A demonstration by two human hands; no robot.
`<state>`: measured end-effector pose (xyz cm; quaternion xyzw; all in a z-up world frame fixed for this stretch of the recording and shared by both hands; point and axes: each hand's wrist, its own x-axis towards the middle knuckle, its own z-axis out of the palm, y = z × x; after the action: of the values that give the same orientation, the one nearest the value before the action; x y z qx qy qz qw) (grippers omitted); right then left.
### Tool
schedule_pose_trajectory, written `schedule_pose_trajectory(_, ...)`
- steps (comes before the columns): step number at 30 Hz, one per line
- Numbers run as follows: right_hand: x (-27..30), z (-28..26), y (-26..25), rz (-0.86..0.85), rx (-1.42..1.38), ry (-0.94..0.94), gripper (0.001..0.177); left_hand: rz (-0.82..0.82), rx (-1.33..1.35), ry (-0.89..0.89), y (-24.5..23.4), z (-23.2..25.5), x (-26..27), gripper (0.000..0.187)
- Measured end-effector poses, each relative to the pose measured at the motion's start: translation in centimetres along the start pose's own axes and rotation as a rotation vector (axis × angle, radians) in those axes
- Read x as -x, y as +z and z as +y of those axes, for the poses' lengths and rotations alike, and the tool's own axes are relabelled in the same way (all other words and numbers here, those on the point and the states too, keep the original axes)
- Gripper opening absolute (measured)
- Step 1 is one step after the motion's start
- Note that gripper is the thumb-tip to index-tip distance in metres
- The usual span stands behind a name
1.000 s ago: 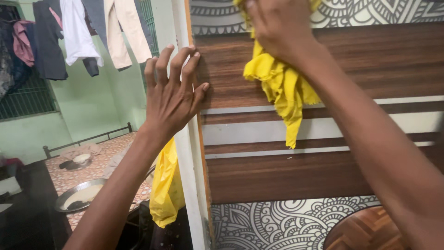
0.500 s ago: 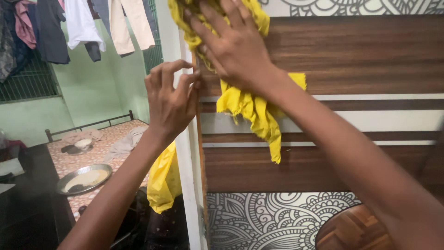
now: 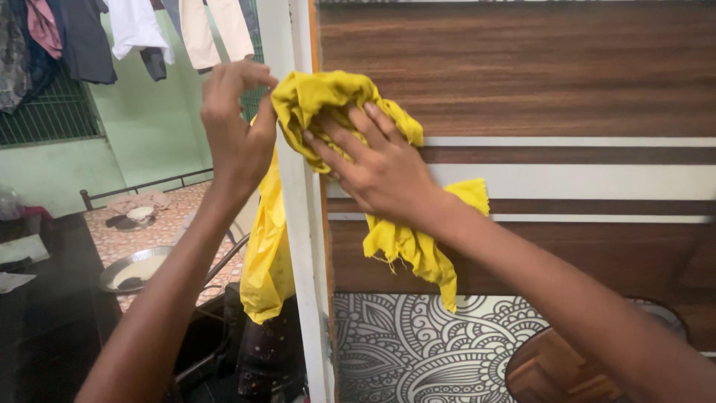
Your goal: The person cleans a door by wiping its surfaces with a cloth while holding it steady by hand.
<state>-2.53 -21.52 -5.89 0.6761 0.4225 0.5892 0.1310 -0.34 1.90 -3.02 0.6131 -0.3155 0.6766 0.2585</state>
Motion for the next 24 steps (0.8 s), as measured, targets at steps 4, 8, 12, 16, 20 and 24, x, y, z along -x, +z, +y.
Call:
schedule_pose_trajectory(4, 1.5, -1.2, 0.2, -0.058, -0.053, -0.012, 0.055, -0.092, 0.286, -0.344, 0.4, 0.9, -1.6, 0.014)
schedule_pose_trajectory(8, 3.3, -2.7, 0.6, -0.071, -0.035, -0.060, 0.050, -0.151, 0.442, -0.418, 0.9, 2.0, -2.8, 0.020)
schedule_pose_trajectory(12, 5.6, -4.3, 1.0, -0.076, -0.127, -0.105, 0.050, -0.170, 0.507, -0.433, 1.8, 2.8, -3.1, 0.023)
schedule_pose_trajectory(16, 7.3, -4.8, 1.3, -0.201, -0.167, -0.209, 0.049, -0.164, 0.540, -0.515, 2.1, 2.8, -2.9, 0.025)
schedule_pose_trajectory(20, 7.6, -3.9, 1.1, -0.135, -0.159, -0.264, 0.049, -0.181, 0.620, -0.574, 2.0, 2.4, -2.9, 0.027)
schedule_pose_trajectory(24, 4.8, -1.5, 0.1, -0.142, -0.201, -0.210, 0.057, -0.201, 0.678, -0.672, 1.9, 2.2, -3.4, 0.027)
